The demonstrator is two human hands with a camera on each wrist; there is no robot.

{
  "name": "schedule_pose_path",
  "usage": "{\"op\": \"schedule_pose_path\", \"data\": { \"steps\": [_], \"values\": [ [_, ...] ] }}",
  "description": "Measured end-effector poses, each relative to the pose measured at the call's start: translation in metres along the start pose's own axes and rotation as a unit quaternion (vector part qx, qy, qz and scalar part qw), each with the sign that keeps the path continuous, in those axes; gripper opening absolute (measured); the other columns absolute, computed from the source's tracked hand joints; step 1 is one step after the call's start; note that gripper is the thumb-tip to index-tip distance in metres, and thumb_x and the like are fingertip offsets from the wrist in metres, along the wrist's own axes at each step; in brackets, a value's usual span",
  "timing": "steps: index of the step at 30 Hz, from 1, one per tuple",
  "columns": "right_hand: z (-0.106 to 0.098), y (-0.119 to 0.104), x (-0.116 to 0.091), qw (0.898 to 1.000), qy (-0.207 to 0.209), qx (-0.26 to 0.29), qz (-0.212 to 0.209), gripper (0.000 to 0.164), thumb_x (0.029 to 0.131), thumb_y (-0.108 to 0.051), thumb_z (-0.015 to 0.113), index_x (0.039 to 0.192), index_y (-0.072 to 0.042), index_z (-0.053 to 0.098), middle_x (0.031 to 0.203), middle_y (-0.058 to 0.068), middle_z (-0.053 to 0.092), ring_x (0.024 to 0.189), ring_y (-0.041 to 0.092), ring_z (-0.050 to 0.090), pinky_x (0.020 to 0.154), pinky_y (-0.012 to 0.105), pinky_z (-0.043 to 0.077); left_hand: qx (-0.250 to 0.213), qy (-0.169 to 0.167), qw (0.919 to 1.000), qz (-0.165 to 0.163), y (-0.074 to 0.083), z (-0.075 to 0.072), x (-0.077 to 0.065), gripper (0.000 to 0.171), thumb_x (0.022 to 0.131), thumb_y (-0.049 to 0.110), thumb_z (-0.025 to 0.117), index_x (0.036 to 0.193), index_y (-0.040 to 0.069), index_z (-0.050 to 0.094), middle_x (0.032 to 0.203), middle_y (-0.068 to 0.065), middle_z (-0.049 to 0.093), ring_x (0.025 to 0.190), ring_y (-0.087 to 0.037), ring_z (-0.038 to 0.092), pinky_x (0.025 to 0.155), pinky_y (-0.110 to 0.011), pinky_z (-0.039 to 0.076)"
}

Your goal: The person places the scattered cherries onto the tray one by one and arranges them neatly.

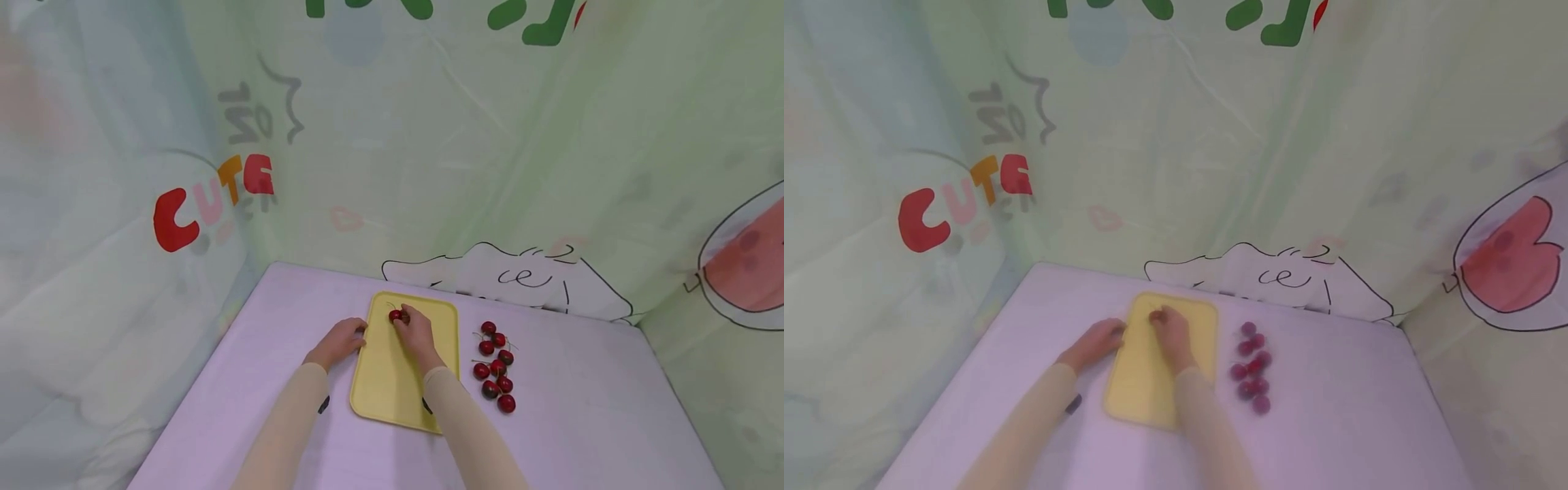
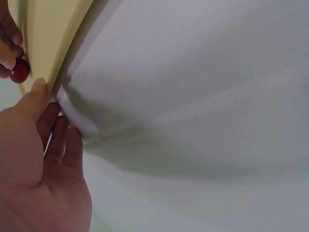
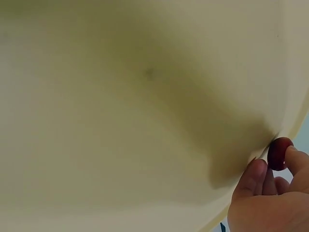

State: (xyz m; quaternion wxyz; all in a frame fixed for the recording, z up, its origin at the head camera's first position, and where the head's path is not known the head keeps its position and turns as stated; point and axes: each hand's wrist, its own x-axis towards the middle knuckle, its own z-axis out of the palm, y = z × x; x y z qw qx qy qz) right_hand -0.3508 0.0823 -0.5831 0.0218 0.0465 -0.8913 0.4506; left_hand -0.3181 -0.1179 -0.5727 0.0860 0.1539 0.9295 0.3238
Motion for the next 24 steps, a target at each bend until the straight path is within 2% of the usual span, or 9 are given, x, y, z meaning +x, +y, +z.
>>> {"op": "schedule_pose_path", "data": {
  "steps": [7, 14, 19, 24],
  "values": [
    [-0.013, 0.003, -0.007, 1.0, 0.009, 0.029, 0.0, 0.046, 0.093, -0.005, 0.065, 0.136, 0.005, 0.052, 0.126, 0.02, 0.062, 0.109, 0.032, 0.062, 0.094, 0.042, 0.054, 0.006, 0.005, 1.0, -0.006, 0.007, -0.004, -0.004, 0.036, 0.094, 0.004, 0.064, 0.128, -0.004, 0.055, 0.127, -0.017, 0.059, 0.124, -0.032, 0.052, 0.108, -0.043, 0.041],
    [-0.033, 0.015, -0.018, 0.998, 0.043, 0.041, -0.012, 0.045, 0.093, -0.007, 0.066, 0.135, 0.003, 0.054, 0.128, 0.017, 0.062, 0.11, 0.031, 0.062, 0.092, 0.041, 0.055, 0.005, -0.004, 0.9995, -0.031, 0.002, 0.002, -0.001, 0.04, 0.095, 0.009, 0.064, 0.132, -0.002, 0.054, 0.13, -0.014, 0.058, 0.127, -0.03, 0.05, 0.11, -0.042, 0.04],
    [-0.057, 0.017, -0.031, 0.997, 0.064, 0.043, -0.006, 0.042, 0.095, -0.011, 0.064, 0.134, 0.003, 0.055, 0.127, 0.018, 0.062, 0.113, 0.031, 0.061, 0.095, 0.041, 0.054, 0.011, 0.003, 0.9995, -0.03, 0.0, 0.002, 0.0, 0.039, 0.094, 0.011, 0.066, 0.129, 0.0, 0.056, 0.127, -0.012, 0.06, 0.125, -0.029, 0.052, 0.109, -0.041, 0.041],
    [-0.087, 0.016, -0.05, 0.994, 0.096, 0.052, 0.022, 0.04, 0.097, -0.013, 0.062, 0.133, 0.002, 0.056, 0.128, 0.018, 0.062, 0.117, 0.031, 0.06, 0.098, 0.042, 0.051, 0.0, 0.001, 0.9996, -0.028, 0.003, 0.0, 0.0, 0.038, 0.094, 0.011, 0.066, 0.13, 0.0, 0.057, 0.129, -0.012, 0.059, 0.126, -0.029, 0.051, 0.11, -0.041, 0.04]
  ]
}}
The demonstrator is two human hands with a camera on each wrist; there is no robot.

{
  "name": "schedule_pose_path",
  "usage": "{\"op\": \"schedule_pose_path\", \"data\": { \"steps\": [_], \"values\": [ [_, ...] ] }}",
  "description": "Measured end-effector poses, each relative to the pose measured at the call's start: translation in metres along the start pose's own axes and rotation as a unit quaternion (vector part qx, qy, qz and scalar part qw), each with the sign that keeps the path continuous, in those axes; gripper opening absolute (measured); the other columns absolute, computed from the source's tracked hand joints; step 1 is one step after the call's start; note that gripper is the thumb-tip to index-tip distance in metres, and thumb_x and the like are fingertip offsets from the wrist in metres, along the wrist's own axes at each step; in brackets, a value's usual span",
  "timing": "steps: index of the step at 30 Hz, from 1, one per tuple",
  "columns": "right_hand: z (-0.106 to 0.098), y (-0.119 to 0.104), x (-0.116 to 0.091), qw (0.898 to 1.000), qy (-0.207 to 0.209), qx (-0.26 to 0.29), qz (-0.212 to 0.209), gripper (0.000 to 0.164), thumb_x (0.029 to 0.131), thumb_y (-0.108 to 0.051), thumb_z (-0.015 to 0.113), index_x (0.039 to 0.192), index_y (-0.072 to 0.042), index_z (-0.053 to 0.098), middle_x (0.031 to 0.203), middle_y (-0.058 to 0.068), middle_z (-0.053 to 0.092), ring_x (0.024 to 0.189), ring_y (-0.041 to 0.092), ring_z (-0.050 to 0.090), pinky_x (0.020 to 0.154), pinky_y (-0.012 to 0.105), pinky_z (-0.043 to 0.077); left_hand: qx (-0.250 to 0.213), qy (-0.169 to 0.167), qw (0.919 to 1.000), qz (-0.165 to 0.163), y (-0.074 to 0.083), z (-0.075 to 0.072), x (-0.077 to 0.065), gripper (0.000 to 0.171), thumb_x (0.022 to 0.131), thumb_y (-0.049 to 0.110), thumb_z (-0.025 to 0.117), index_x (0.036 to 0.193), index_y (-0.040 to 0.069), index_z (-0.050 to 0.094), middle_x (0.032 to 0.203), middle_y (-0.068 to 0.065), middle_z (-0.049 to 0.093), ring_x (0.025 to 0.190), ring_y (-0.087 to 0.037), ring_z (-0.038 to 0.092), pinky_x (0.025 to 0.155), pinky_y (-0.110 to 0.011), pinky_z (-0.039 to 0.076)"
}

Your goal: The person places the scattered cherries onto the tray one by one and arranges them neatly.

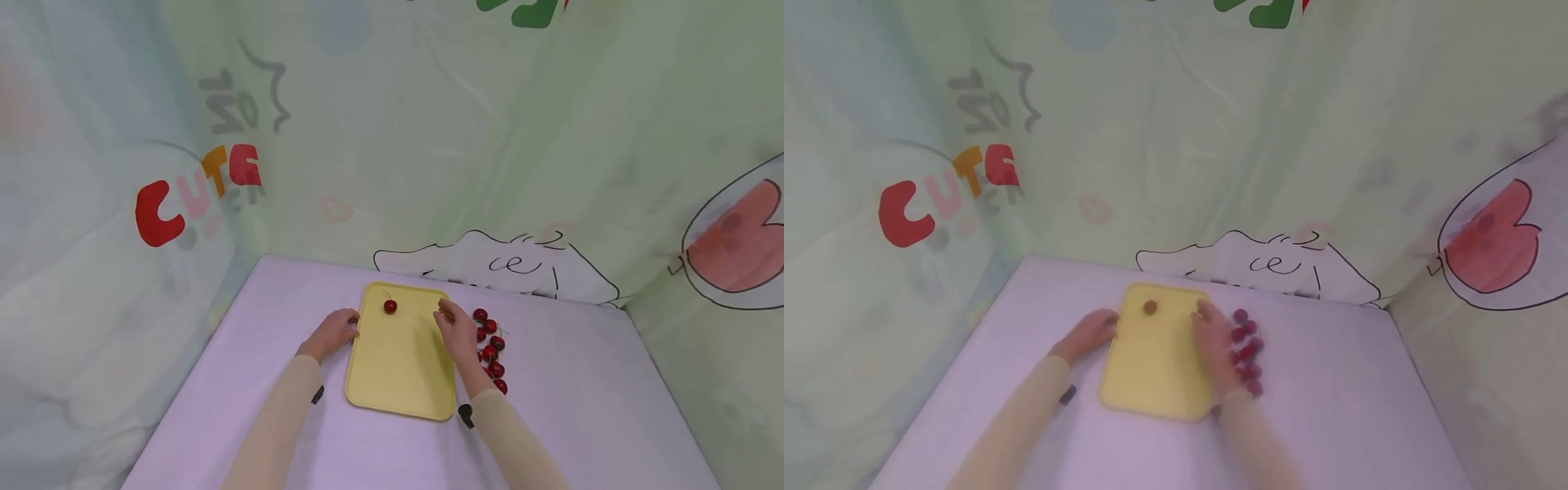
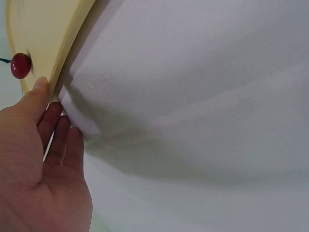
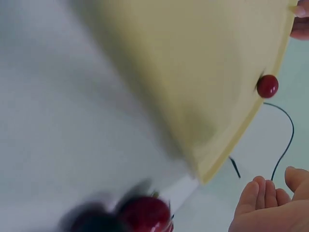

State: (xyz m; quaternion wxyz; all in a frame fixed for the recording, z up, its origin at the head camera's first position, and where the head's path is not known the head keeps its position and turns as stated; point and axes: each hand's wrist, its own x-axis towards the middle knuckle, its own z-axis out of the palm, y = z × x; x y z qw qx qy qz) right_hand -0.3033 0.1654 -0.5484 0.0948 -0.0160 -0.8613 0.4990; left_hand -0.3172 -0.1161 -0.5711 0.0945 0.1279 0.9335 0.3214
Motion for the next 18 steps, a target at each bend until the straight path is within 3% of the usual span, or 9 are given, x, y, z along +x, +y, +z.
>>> {"op": "schedule_pose_path", "data": {
  "steps": [7, 9, 10, 14, 17, 18],
  "values": [
    [-0.045, 0.01, -0.007, 0.998, 0.051, -0.034, 0.013, 0.042, 0.098, -0.015, 0.06, 0.138, -0.002, 0.053, 0.133, 0.018, 0.058, 0.121, 0.031, 0.056, 0.102, 0.041, 0.049, 0.005, 0.001, 0.9999, 0.015, 0.003, -0.005, -0.001, 0.038, 0.093, 0.008, 0.066, 0.129, -0.002, 0.056, 0.128, -0.014, 0.059, 0.125, -0.03, 0.051, 0.111, -0.042, 0.039],
    [-0.053, 0.035, 0.001, 0.995, 0.074, -0.06, 0.005, 0.043, 0.1, -0.024, 0.057, 0.138, -0.004, 0.053, 0.132, 0.015, 0.059, 0.12, 0.029, 0.057, 0.1, 0.04, 0.051, 0.006, 0.004, 0.9998, 0.018, 0.004, -0.006, -0.001, 0.038, 0.093, 0.007, 0.066, 0.129, -0.003, 0.057, 0.127, -0.015, 0.06, 0.124, -0.03, 0.052, 0.111, -0.042, 0.039],
    [-0.059, 0.036, 0.001, 0.995, 0.076, -0.063, 0.019, 0.044, 0.1, -0.025, 0.057, 0.139, -0.005, 0.052, 0.134, 0.015, 0.058, 0.121, 0.029, 0.056, 0.101, 0.041, 0.05, 0.004, 0.003, 0.9999, 0.015, 0.005, -0.006, -0.002, 0.038, 0.094, 0.007, 0.065, 0.129, -0.003, 0.056, 0.128, -0.015, 0.059, 0.125, -0.029, 0.051, 0.111, -0.042, 0.038],
    [-0.072, 0.094, 0.017, 0.989, 0.103, -0.102, 0.034, 0.053, 0.099, -0.045, 0.051, 0.143, -0.016, 0.05, 0.136, 0.007, 0.058, 0.122, 0.024, 0.056, 0.099, 0.039, 0.052, 0.005, 0.001, 0.9999, 0.012, 0.004, -0.005, -0.002, 0.038, 0.094, 0.007, 0.065, 0.129, -0.002, 0.056, 0.128, -0.015, 0.059, 0.125, -0.029, 0.051, 0.111, -0.042, 0.039],
    [-0.086, 0.112, 0.017, 0.989, 0.091, -0.099, 0.061, 0.055, 0.099, -0.044, 0.053, 0.146, -0.017, 0.046, 0.14, 0.009, 0.054, 0.125, 0.027, 0.053, 0.098, 0.039, 0.052, 0.006, -0.003, 0.9999, 0.016, 0.002, -0.003, 0.0, 0.038, 0.094, 0.008, 0.065, 0.129, -0.002, 0.057, 0.129, -0.015, 0.059, 0.125, -0.03, 0.051, 0.111, -0.042, 0.039],
    [-0.09, 0.109, 0.014, 0.988, 0.091, -0.104, 0.068, 0.055, 0.099, -0.042, 0.054, 0.146, -0.015, 0.046, 0.14, 0.011, 0.054, 0.125, 0.028, 0.053, 0.097, 0.038, 0.052, 0.006, -0.003, 0.9998, 0.017, 0.002, -0.003, 0.0, 0.038, 0.093, 0.007, 0.065, 0.129, -0.002, 0.057, 0.129, -0.015, 0.059, 0.125, -0.03, 0.051, 0.111, -0.043, 0.039]
  ]
}}
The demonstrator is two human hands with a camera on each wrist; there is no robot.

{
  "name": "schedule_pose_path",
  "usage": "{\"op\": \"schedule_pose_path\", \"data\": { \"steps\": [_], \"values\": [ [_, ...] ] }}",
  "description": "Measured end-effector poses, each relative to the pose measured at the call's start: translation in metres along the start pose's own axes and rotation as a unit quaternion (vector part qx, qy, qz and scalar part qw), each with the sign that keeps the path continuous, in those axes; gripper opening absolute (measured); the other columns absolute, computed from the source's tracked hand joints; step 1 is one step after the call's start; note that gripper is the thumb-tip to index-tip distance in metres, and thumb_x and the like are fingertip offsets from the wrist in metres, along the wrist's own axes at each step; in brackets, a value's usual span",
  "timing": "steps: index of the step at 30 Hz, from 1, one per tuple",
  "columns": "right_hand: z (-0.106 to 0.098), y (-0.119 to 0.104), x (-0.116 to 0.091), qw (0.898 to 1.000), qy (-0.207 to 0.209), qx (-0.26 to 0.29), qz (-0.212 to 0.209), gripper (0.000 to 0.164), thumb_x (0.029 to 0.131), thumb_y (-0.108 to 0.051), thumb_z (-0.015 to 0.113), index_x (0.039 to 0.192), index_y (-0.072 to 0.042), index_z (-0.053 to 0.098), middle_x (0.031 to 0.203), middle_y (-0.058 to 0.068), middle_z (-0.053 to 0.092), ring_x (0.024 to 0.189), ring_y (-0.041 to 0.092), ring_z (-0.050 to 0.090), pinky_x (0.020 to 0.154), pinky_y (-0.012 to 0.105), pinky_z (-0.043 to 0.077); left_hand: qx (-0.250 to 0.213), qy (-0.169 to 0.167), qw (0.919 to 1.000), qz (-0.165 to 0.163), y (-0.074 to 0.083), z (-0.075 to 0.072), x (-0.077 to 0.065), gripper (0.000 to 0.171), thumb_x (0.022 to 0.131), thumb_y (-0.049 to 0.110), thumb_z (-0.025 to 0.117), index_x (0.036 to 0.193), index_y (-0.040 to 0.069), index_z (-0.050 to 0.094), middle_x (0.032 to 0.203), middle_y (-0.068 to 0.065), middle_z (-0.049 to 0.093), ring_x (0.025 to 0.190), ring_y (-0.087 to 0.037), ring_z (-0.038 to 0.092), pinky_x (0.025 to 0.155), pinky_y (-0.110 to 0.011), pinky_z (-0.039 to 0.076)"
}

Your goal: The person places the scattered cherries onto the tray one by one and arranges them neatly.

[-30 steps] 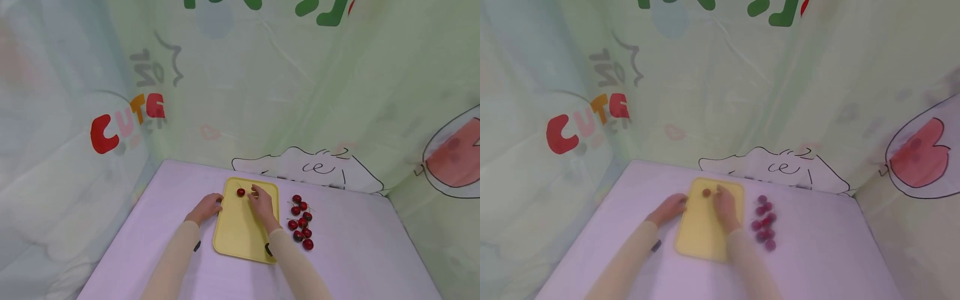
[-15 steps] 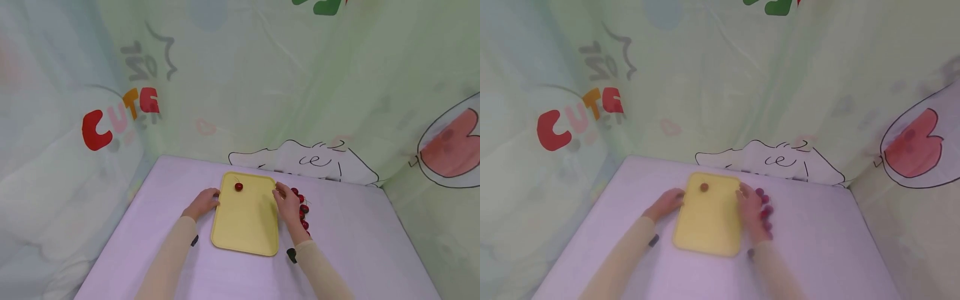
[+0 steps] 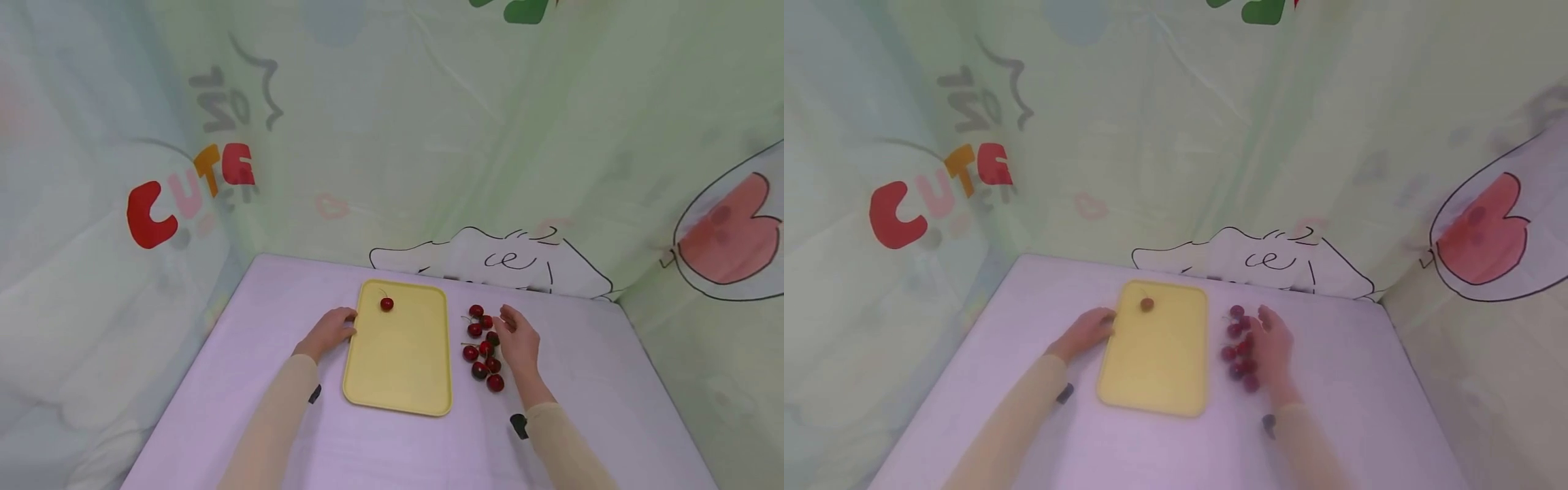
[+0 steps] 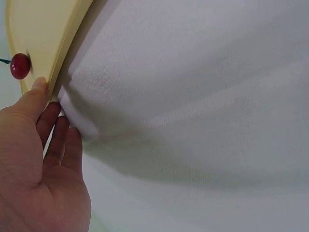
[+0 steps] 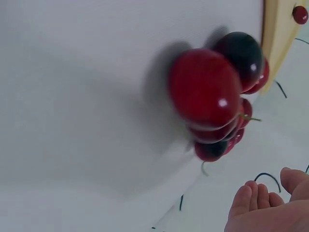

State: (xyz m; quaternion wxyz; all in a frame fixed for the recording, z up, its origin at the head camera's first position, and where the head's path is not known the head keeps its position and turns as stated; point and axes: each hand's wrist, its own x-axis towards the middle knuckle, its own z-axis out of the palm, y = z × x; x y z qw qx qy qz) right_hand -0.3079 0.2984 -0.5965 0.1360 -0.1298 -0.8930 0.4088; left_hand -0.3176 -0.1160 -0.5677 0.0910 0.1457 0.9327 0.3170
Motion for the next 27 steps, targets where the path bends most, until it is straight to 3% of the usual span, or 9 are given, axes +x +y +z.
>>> {"op": "schedule_pose_path", "data": {
  "steps": [3, 5, 8, 10, 14, 19, 27],
  "values": [
    [-0.017, -0.015, -0.012, 1.0, -0.008, -0.002, 0.018, 0.053, 0.099, -0.035, 0.057, 0.145, -0.011, 0.047, 0.14, 0.015, 0.054, 0.125, 0.032, 0.052, 0.087, 0.039, 0.057, -0.001, 0.002, 1.0, 0.002, -0.001, 0.0, 0.001, 0.039, 0.093, 0.008, 0.065, 0.13, -0.002, 0.056, 0.129, -0.015, 0.059, 0.125, -0.03, 0.051, 0.111, -0.043, 0.039],
    [-0.028, -0.029, -0.023, 1.0, -0.006, -0.004, 0.021, 0.051, 0.1, -0.03, 0.057, 0.143, -0.005, 0.048, 0.137, 0.019, 0.055, 0.124, 0.035, 0.053, 0.087, 0.042, 0.057, 0.001, 0.004, 1.0, 0.001, -0.002, 0.0, 0.002, 0.039, 0.094, 0.009, 0.065, 0.131, -0.001, 0.056, 0.129, -0.014, 0.059, 0.126, -0.029, 0.051, 0.111, -0.042, 0.039],
    [-0.035, -0.035, -0.033, 1.0, -0.008, -0.017, 0.024, 0.047, 0.099, -0.024, 0.058, 0.14, -0.002, 0.05, 0.133, 0.021, 0.057, 0.121, 0.036, 0.054, 0.085, 0.045, 0.057, 0.006, 0.002, 1.0, -0.004, -0.003, -0.001, 0.003, 0.04, 0.095, 0.011, 0.065, 0.132, 0.001, 0.055, 0.131, -0.012, 0.058, 0.127, -0.027, 0.05, 0.112, -0.04, 0.038],
    [-0.038, -0.036, -0.036, 0.999, -0.019, -0.022, 0.024, 0.047, 0.098, -0.021, 0.059, 0.139, 0.002, 0.05, 0.132, 0.025, 0.056, 0.121, 0.039, 0.053, 0.09, 0.048, 0.054, 0.01, 0.002, 0.9999, -0.003, -0.003, -0.002, 0.003, 0.04, 0.095, 0.011, 0.065, 0.132, 0.001, 0.055, 0.132, -0.013, 0.057, 0.127, -0.028, 0.05, 0.112, -0.041, 0.038],
    [-0.036, -0.027, -0.035, 0.997, -0.055, -0.043, 0.046, 0.049, 0.098, -0.024, 0.059, 0.14, 0.0, 0.049, 0.134, 0.024, 0.055, 0.123, 0.039, 0.051, 0.086, 0.048, 0.056, 0.014, 0.0, 0.9999, -0.001, -0.002, -0.004, 0.004, 0.04, 0.094, 0.012, 0.065, 0.132, 0.0, 0.055, 0.132, -0.014, 0.057, 0.127, -0.029, 0.05, 0.111, -0.042, 0.038],
    [-0.027, -0.011, -0.031, 0.993, -0.09, -0.049, 0.056, 0.05, 0.1, -0.027, 0.056, 0.141, 0.0, 0.048, 0.138, 0.024, 0.052, 0.126, 0.039, 0.049, 0.102, 0.049, 0.048, 0.017, -0.001, 0.9999, 0.002, -0.002, -0.004, 0.004, 0.039, 0.094, 0.011, 0.065, 0.131, 0.0, 0.056, 0.132, -0.014, 0.057, 0.127, -0.029, 0.049, 0.111, -0.042, 0.038],
    [-0.018, -0.005, -0.031, 0.992, -0.09, -0.048, 0.078, 0.05, 0.099, -0.029, 0.059, 0.14, -0.001, 0.049, 0.134, 0.023, 0.054, 0.123, 0.037, 0.05, 0.102, 0.049, 0.048, 0.018, -0.006, 0.9998, -0.001, 0.0, -0.001, -0.001, 0.041, 0.095, 0.011, 0.064, 0.133, -0.001, 0.054, 0.135, -0.016, 0.055, 0.131, -0.031, 0.047, 0.113, -0.042, 0.036]
  ]
}}
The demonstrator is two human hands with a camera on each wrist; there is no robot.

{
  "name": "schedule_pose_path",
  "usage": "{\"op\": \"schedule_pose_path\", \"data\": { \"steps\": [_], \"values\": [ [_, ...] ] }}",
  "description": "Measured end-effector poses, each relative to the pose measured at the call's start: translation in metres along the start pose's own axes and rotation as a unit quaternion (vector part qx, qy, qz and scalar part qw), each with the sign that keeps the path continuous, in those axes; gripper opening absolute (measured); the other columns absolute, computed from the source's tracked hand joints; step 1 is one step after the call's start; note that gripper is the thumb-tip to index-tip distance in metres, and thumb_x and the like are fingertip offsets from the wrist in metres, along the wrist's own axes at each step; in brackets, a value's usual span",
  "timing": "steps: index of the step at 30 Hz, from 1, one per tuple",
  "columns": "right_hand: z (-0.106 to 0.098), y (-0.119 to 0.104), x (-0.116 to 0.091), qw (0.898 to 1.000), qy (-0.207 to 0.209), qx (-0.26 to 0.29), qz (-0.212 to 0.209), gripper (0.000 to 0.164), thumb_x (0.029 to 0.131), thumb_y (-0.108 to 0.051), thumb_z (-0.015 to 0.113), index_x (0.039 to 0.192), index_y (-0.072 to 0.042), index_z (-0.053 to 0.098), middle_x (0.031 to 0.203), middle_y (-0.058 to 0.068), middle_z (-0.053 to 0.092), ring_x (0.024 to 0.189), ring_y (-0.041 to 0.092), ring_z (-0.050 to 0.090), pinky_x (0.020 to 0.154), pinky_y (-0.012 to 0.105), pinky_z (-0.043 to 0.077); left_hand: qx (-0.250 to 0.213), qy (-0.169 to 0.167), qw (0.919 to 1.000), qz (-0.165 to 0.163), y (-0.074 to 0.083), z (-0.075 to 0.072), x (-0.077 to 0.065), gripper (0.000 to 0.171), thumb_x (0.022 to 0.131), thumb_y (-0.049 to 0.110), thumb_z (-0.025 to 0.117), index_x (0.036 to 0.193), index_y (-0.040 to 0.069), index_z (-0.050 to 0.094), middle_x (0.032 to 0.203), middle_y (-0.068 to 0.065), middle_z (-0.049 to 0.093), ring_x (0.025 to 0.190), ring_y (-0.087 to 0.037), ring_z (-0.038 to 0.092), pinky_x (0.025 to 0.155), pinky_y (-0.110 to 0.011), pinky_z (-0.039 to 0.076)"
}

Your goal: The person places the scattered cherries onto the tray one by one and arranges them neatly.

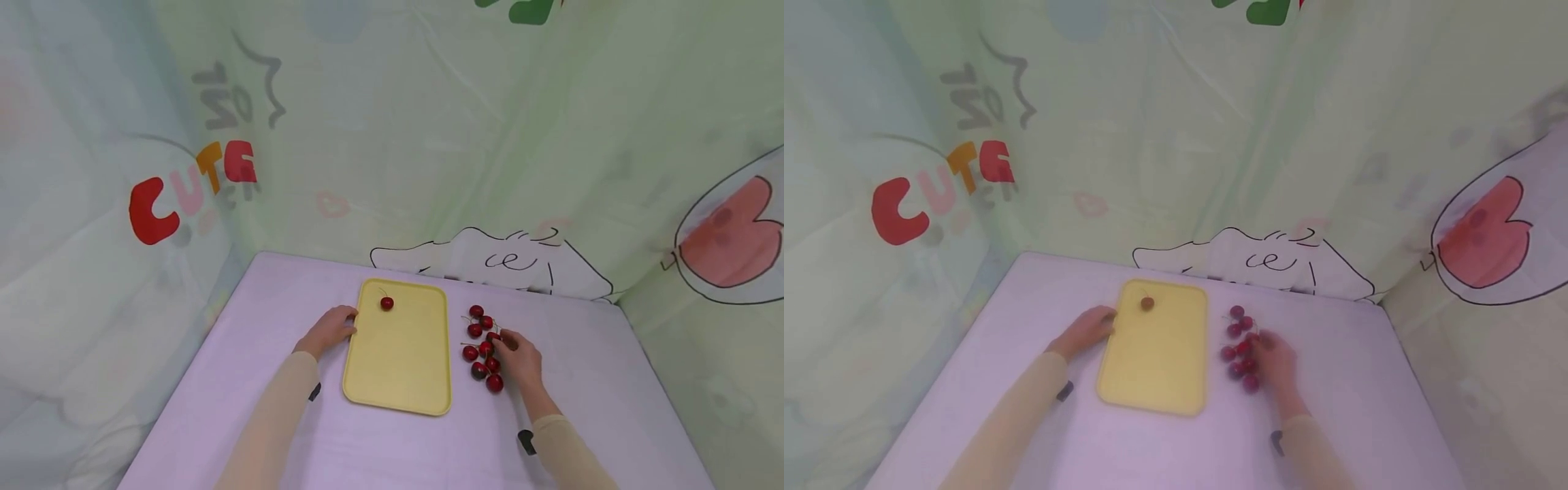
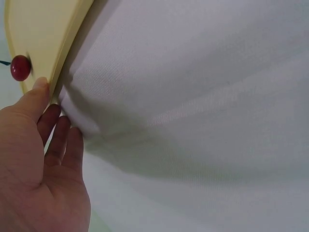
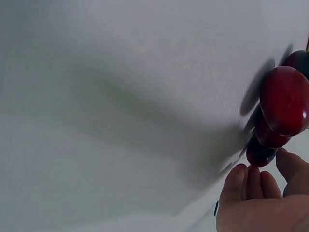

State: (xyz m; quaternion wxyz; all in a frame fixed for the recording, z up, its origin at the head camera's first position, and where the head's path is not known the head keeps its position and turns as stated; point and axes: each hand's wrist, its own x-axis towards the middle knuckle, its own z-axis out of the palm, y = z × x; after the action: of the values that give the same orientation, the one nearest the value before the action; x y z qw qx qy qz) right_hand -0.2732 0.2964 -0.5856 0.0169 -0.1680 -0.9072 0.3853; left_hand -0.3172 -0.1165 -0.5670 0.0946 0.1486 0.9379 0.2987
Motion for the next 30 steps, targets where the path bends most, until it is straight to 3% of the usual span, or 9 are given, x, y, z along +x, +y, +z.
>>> {"op": "schedule_pose_path", "data": {
  "steps": [13, 22, 30],
  "values": [
    [0.0055, -0.0027, 0.0018, 1.0, -0.003, 0.008, -0.008, 0.047, 0.1, -0.022, 0.057, 0.141, -0.001, 0.048, 0.134, 0.023, 0.053, 0.123, 0.036, 0.049, 0.103, 0.049, 0.047, -0.01, -0.005, 0.9999, -0.011, 0.0025, -0.0012, -0.0019, 0.041, 0.096, 0.01, 0.063, 0.134, -0.001, 0.053, 0.134, -0.015, 0.055, 0.129, -0.03, 0.048, 0.112, -0.041, 0.038],
    [0.0044, -0.0047, 0.0, 0.998, -0.021, -0.011, -0.063, 0.046, 0.099, -0.016, 0.059, 0.14, 0.0, 0.048, 0.135, 0.027, 0.052, 0.126, 0.04, 0.049, 0.105, 0.05, 0.044, -0.004, -0.015, 0.9996, -0.025, 0.0042, -0.0011, -0.001, 0.042, 0.096, 0.012, 0.063, 0.135, 0.001, 0.052, 0.135, -0.013, 0.055, 0.129, -0.028, 0.048, 0.112, -0.04, 0.037],
    [0.0038, -0.0036, 0.0012, 0.999, -0.01, 0.003, -0.042, 0.045, 0.1, -0.016, 0.058, 0.14, -0.001, 0.048, 0.135, 0.025, 0.053, 0.125, 0.038, 0.049, 0.103, 0.05, 0.047, -0.005, -0.012, 0.9996, -0.024, 0.0023, -0.0007, -0.0004, 0.041, 0.096, 0.012, 0.063, 0.134, 0.001, 0.053, 0.134, -0.013, 0.055, 0.129, -0.028, 0.048, 0.112, -0.041, 0.038]
  ]
}}
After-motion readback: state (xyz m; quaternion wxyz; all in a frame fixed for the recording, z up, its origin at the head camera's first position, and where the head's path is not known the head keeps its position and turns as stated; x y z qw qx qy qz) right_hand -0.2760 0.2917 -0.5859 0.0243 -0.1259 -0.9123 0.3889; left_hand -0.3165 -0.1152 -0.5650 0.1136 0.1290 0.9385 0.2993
